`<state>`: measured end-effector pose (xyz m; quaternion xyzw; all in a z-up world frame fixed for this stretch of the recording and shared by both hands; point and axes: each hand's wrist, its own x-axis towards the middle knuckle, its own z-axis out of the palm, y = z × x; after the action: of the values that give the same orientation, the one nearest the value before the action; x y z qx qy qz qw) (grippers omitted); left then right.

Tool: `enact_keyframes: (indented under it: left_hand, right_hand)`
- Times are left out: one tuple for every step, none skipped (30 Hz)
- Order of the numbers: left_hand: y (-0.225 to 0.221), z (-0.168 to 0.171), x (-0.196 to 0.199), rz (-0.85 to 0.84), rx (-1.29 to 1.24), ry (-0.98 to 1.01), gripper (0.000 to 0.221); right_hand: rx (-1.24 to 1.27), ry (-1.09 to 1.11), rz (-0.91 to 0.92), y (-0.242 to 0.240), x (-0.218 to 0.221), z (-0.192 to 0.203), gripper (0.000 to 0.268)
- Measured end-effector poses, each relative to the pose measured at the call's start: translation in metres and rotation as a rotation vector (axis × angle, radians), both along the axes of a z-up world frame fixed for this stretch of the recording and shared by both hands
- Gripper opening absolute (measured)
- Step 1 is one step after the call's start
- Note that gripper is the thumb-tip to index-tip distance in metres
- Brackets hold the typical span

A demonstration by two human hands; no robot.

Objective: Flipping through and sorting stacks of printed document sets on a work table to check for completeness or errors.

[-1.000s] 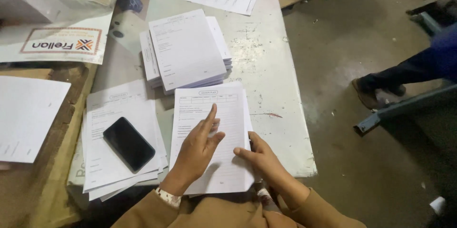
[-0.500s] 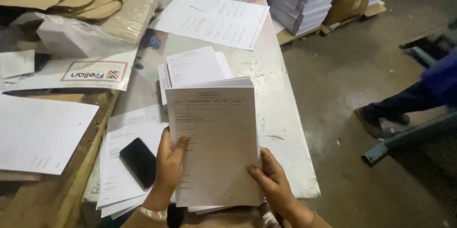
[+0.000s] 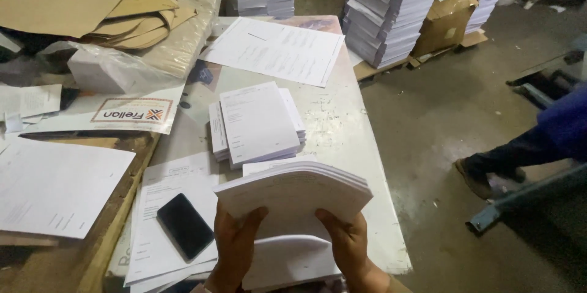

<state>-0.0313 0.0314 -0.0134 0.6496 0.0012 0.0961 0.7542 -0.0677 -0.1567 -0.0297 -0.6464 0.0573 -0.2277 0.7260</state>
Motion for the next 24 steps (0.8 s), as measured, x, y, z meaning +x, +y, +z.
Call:
enact_keyframes:
  left_hand:
    - [0.0, 0.005, 0.002, 0.003, -0.005, -0.013, 0.053]
    - [0.0, 0.01, 0.003, -0.011, -0.046, 0.048, 0.053]
    - [0.0, 0.014, 0.001, -0.027, -0.083, 0.117, 0.053]
    - [0.0, 0.024, -0.002, -0.026, -0.085, 0.112, 0.053]
    - [-0.001, 0.035, -0.001, 0.009, -0.039, 0.315, 0.064]
    - [-0.001, 0.045, -0.001, 0.044, 0.008, 0.516, 0.075]
    - [-0.007, 0.052, 0.002, 0.038, 0.011, 0.506, 0.075]
    - [-0.012, 0.059, 0.004, 0.048, -0.009, 0.535, 0.072]
    - [-0.016, 0.062, -0.002, 0.065, -0.031, 0.587, 0.069]
    - [-0.014, 0.055, -0.002, 0.064, -0.029, 0.6, 0.069]
    - [-0.012, 0.049, 0.0, 0.033, 0.027, 0.448, 0.066]
    - [-0.01, 0.043, 0.002, 0.002, 0.084, 0.295, 0.063]
    - [-0.009, 0.042, 0.002, 0.009, 0.079, 0.292, 0.063]
    - [-0.008, 0.042, 0.002, 0.016, 0.07, 0.338, 0.067]
    - [-0.006, 0.041, 0.001, 0.019, 0.065, 0.386, 0.071]
    - [-0.009, 0.041, -0.001, 0.022, 0.065, 0.386, 0.071]
    - [-0.012, 0.042, -0.001, 0.01, 0.06, 0.459, 0.074]
    - [-0.015, 0.044, -0.001, -0.002, 0.055, 0.533, 0.078]
    - [-0.016, 0.045, -0.001, -0.003, 0.058, 0.533, 0.078]
    - [-0.016, 0.046, -0.001, 0.007, -0.012, 0.509, 0.077]
    - [-0.017, 0.045, -0.01, 0.028, -0.088, 0.504, 0.077]
    - [-0.013, 0.034, -0.009, 0.037, -0.092, 0.524, 0.077]
    - [-0.011, 0.023, -0.007, -0.004, 0.011, 0.389, 0.073]
    - [-0.008, 0.014, -0.007, -0.044, 0.115, 0.255, 0.069]
  right_hand:
    - [-0.005, -0.013, 0.003, 0.0, 0.003, 0.007, 0.032]
    - [0.049, 0.02, 0.006, 0.0, 0.005, 0.014, 0.035]
    - [0.106, 0.061, 0.006, 0.001, 0.003, 0.02, 0.038]
    - [0.104, 0.057, 0.008, 0.001, 0.003, 0.023, 0.038]
    - [0.105, 0.187, -0.018, 0.001, 0.005, 0.026, 0.045]
    - [0.107, 0.318, -0.043, 0.001, 0.007, 0.03, 0.054]
    - [0.11, 0.307, -0.049, 0.001, 0.011, 0.027, 0.054]
    - [0.122, 0.324, -0.026, 0.001, 0.014, 0.024, 0.048]
    - [0.132, 0.364, 0.0, 0.002, 0.009, 0.019, 0.043]
    - [0.134, 0.377, -0.002, 0.003, 0.006, 0.016, 0.043]
    - [0.155, 0.284, 0.0, 0.003, 0.008, 0.015, 0.036]
    - [0.178, 0.192, 0.002, 0.003, 0.009, 0.014, 0.03]
    - [0.174, 0.189, 0.009, 0.002, 0.009, 0.014, 0.03]
    - [0.155, 0.23, 0.001, 0.001, 0.009, 0.015, 0.033]
    - [0.14, 0.273, -0.012, 0.001, 0.007, 0.014, 0.037]
    - [0.141, 0.273, -0.009, 0.003, 0.006, 0.017, 0.037]
    - [0.151, 0.37, -0.013, 0.005, 0.007, 0.021, 0.04]
    - [0.162, 0.468, -0.015, 0.007, 0.009, 0.025, 0.044]
    - [0.165, 0.468, -0.017, 0.006, 0.01, 0.021, 0.044]
    - [0.199, 0.394, -0.034, 0.005, 0.012, 0.016, 0.042]
    - [0.227, 0.342, -0.043, 0.003, 0.007, 0.01, 0.041]
    - [0.224, 0.363, -0.036, 0.005, 0.004, 0.01, 0.041]
    - [0.216, 0.351, -0.042, 0.004, 0.005, 0.013, 0.042]
    - [0.209, 0.339, -0.048, 0.005, 0.005, 0.016, 0.044]
